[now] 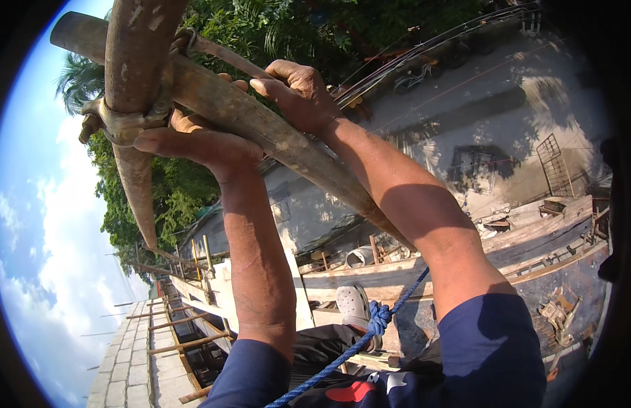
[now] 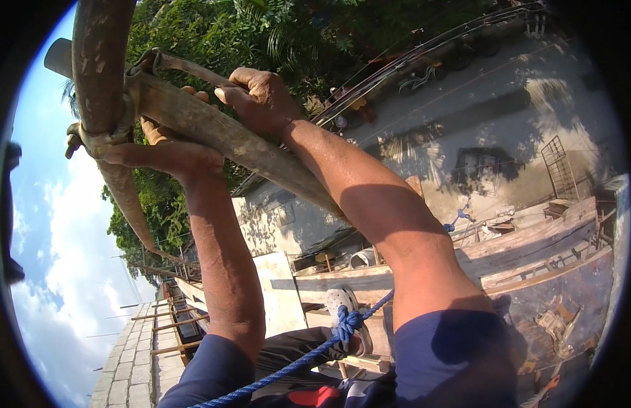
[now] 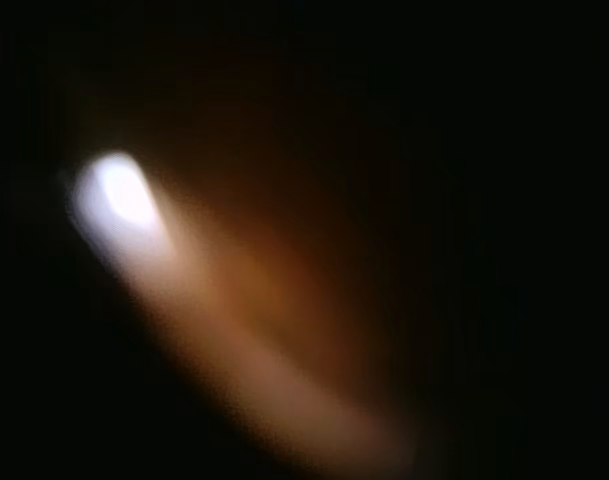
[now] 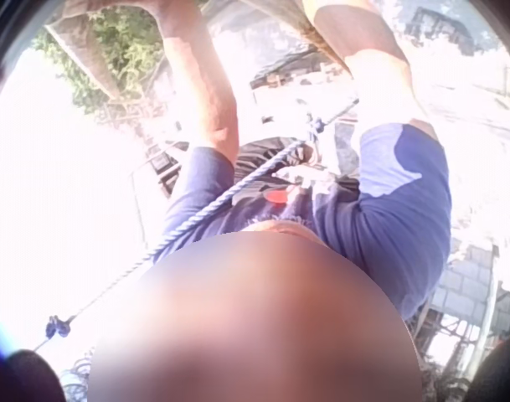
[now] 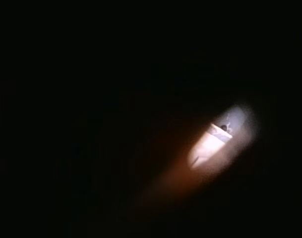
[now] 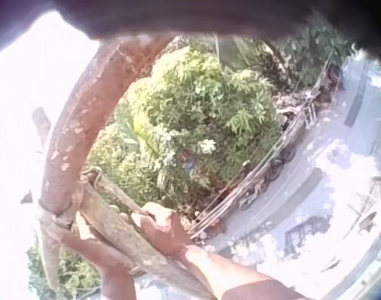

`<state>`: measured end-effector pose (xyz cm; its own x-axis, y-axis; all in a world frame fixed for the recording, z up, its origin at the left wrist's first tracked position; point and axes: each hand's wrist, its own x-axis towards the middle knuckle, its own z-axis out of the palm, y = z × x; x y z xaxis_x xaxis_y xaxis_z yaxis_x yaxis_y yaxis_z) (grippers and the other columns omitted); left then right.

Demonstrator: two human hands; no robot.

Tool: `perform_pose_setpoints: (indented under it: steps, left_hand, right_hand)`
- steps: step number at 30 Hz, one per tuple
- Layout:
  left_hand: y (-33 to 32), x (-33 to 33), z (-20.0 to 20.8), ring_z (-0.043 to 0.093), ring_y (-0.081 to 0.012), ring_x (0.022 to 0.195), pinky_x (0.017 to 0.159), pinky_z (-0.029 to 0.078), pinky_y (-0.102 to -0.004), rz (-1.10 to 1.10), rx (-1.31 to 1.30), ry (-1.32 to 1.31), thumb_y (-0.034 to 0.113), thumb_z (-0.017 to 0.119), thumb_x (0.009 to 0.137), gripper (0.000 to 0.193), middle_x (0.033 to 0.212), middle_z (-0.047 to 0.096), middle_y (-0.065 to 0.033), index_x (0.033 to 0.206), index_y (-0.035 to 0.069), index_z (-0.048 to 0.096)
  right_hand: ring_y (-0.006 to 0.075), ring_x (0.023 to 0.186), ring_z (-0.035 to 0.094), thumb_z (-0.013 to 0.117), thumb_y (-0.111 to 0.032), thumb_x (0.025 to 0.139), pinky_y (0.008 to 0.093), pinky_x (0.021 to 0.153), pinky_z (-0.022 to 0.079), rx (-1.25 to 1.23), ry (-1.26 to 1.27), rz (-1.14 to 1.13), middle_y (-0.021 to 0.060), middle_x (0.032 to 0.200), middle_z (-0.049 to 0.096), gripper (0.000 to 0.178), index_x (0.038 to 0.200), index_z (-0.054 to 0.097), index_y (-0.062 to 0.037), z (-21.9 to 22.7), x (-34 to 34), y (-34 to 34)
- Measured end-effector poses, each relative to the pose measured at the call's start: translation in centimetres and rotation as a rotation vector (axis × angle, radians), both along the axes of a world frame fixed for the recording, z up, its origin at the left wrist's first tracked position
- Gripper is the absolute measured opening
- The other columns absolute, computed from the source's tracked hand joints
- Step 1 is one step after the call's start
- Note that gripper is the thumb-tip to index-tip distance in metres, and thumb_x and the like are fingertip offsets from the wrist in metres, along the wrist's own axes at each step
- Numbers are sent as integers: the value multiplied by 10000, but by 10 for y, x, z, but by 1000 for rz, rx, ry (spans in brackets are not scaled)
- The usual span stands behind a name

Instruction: The person secures a curved metal bar to a vertical pole using a metal clamp and a wrench. They tighten the clamp by hand and then use the wrench to fully secure the connection on a construction site.

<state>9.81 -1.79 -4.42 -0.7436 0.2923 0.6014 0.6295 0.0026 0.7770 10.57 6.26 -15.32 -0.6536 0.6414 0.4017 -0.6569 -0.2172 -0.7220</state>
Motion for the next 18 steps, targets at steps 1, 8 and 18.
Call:
perform_pose_setpoints:
  steps: [1,8,18]
  left_hand:
    - [1,-1,0,695,-306,849,763,599,-416,-8,5,9,1068,121,634,1381,1015,680,-226,1421,-24,429]
    - [0,-3,-3,700,-318,864,779,598,-405,22,32,10,1069,87,625,1400,1001,689,-242,1438,-18,427]
    - [0,-1,-1,708,-312,823,747,613,-411,17,-8,27,1068,82,616,1400,956,691,-230,1403,-34,438]
  right_hand:
    - [138,716,590,690,-356,895,345,663,483,28,-23,25,71,759,649,325,896,704,-31,0,1,0]
    - [327,679,655,716,-288,904,391,639,519,169,-76,-287,145,785,678,214,904,716,-75,-6,-5,12]
    - [255,654,670,725,-311,885,375,623,523,328,-124,-282,134,722,669,254,822,702,-66,-4,14,42]
